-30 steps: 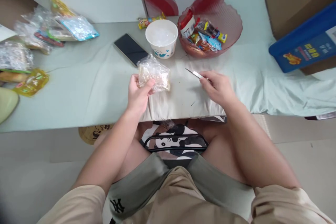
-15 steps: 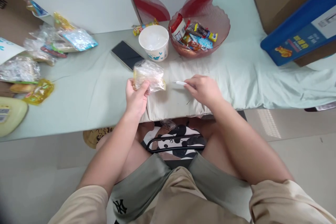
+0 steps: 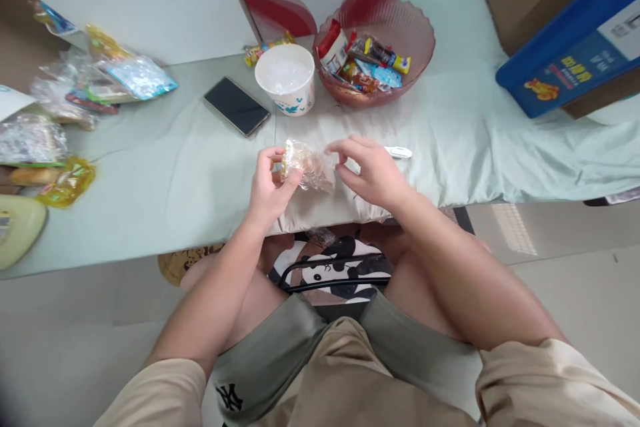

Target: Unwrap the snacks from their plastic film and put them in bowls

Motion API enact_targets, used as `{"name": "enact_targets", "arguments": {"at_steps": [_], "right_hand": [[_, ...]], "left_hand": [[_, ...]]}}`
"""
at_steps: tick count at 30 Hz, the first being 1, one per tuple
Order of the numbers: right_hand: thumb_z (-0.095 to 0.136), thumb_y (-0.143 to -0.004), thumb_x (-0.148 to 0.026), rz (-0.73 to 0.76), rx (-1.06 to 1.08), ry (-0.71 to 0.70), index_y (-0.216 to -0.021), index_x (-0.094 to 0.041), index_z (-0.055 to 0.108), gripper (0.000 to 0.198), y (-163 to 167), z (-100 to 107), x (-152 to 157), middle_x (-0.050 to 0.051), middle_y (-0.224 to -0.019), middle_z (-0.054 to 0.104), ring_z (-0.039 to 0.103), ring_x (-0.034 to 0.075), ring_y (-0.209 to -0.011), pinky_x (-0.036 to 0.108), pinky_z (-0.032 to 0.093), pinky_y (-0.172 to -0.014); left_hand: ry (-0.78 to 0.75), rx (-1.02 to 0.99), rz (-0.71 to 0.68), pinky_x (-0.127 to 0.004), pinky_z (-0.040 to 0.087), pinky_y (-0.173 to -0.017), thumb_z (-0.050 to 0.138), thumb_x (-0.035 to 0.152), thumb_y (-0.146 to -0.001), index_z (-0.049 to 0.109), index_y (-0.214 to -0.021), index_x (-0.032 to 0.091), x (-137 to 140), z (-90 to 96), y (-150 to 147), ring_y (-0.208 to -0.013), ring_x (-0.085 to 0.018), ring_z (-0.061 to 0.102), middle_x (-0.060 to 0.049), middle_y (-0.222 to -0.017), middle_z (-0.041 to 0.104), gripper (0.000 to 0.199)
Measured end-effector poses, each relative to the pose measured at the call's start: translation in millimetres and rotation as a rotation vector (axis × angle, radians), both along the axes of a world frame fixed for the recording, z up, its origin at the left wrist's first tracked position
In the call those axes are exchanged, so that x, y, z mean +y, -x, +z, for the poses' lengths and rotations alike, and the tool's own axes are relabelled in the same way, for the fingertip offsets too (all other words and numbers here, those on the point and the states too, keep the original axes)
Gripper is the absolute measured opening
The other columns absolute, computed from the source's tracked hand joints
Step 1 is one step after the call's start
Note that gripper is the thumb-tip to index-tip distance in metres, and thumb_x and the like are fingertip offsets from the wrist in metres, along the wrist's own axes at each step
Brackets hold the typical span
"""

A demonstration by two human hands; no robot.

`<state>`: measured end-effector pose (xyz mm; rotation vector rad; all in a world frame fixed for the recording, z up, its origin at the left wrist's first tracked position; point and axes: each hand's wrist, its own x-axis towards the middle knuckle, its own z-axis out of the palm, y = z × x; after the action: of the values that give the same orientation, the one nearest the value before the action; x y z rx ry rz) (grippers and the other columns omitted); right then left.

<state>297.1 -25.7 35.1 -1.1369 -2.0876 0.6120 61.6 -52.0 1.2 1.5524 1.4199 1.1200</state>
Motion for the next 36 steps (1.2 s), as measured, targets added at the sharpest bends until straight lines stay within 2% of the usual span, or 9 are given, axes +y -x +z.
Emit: {"name": "enact_targets", "arguments": {"at_steps": [5, 8, 11, 17, 20, 23, 29, 32, 36], "right_hand": [[0.055, -0.081, -0.016, -0.318, -0.056, 0.011, -0.086, -0.023, 0.070, 0.017, -17, -2, 8, 0.009, -0.096, 0.066, 0.064, 0.026, -0.089, 0.043, 0.053, -0.081], [0.049, -0.081, -0.014, -0.448, -0.049, -0.016, -0.100, -0.023, 0.070, 0.030, -21, 4, 7, 0.013, -0.108, 0.066, 0.064, 0.029, -0.101, 0.046, 0.052, -0.088], [0.048, -0.085, -0.017, -0.325, -0.066, -0.048, -0.111, -0.024, 0.068, 0.033, -13, 12, 0, 0.013, -0.114, 0.068, 0.062, 0.031, -0.110, 0.049, 0.050, -0.097], [0.057, -0.089, -0.029, -0.102, -0.277, -0.070, -0.123, -0.025, 0.068, 0.036, 4, 0, -6, 0.013, -0.127, 0.068, 0.057, 0.037, -0.122, 0.053, 0.042, -0.101], [0.054, -0.093, -0.028, -0.171, -0.342, -0.050, -0.105, -0.025, 0.072, 0.022, 4, -6, -1, 0.010, -0.100, 0.074, 0.062, 0.033, -0.107, 0.051, 0.040, -0.096], [0.051, -0.095, -0.029, -0.226, -0.321, -0.042, -0.088, -0.024, 0.071, 0.021, 3, -3, 3, 0.007, -0.080, 0.071, 0.064, 0.028, -0.090, 0.045, 0.040, -0.088], [0.049, -0.097, -0.034, -0.474, -0.175, 0.040, -0.097, -0.024, 0.068, 0.022, 1, 2, 4, 0.005, -0.072, 0.068, 0.063, 0.023, -0.069, 0.039, 0.046, -0.072], [0.041, -0.103, -0.042, -0.489, -0.046, 0.158, -0.115, -0.025, 0.064, 0.030, 0, 3, 3, 0.003, -0.067, 0.066, 0.060, 0.021, -0.057, 0.036, 0.047, -0.060], [0.041, -0.102, -0.038, -0.378, 0.060, 0.138, -0.140, -0.028, 0.050, 0.040, 1, 2, 1, 0.011, -0.119, 0.073, 0.074, 0.024, -0.083, 0.038, 0.055, -0.068]], "left_hand": [[-0.175, 0.302, 0.249, -0.035, 0.057, -0.082, 0.063, 0.040, -0.093, 0.058, -0.113, 0.023, 3, 3.7, 18, -0.099, -0.021, 0.068, -0.009, -0.110, 0.068, 0.026], [-0.286, 0.315, 0.147, -0.043, 0.054, -0.103, 0.068, 0.042, -0.088, 0.059, -0.120, 0.022, 5, 5.1, 20, -0.124, -0.027, 0.062, -0.012, -0.128, 0.066, 0.039], [-0.265, 0.284, 0.015, -0.045, 0.049, -0.110, 0.075, 0.038, -0.081, 0.065, -0.110, 0.023, 6, 8.8, 14, -0.125, -0.028, 0.063, -0.011, -0.129, 0.068, 0.034], [-0.011, -0.196, 0.211, -0.033, 0.056, -0.079, 0.068, 0.037, -0.083, 0.059, -0.085, 0.024, 11, 14.7, 12, -0.087, -0.019, 0.070, -0.003, -0.086, 0.068, 0.017], [0.128, -0.484, 0.362, -0.026, 0.050, -0.061, 0.067, 0.032, -0.078, 0.052, -0.095, 0.027, 16, 13.0, 23, -0.070, -0.014, 0.065, 0.001, -0.086, 0.063, 0.023], [0.125, -0.399, 0.464, -0.026, 0.047, -0.057, 0.066, 0.020, -0.072, 0.052, -0.107, 0.029, 17, 11.2, 35, -0.072, -0.015, 0.065, -0.002, -0.100, 0.064, 0.039], [-0.139, -0.008, 0.128, -0.039, 0.050, -0.103, 0.072, 0.018, -0.064, 0.060, -0.123, 0.026, 10, 14.3, 42, -0.130, -0.028, 0.059, -0.008, -0.134, 0.065, 0.060], [-0.052, 0.046, -0.019, -0.036, 0.053, -0.092, 0.076, 0.031, -0.070, 0.065, -0.113, 0.024, 8, 15.3, 35, -0.112, -0.026, 0.068, -0.007, -0.116, 0.073, 0.046], [0.004, 0.040, 0.083, -0.027, 0.049, -0.068, 0.075, 0.037, -0.075, 0.064, -0.081, 0.022, 10, 17.6, 26, -0.080, -0.017, 0.065, -0.002, -0.084, 0.071, 0.019]]}}
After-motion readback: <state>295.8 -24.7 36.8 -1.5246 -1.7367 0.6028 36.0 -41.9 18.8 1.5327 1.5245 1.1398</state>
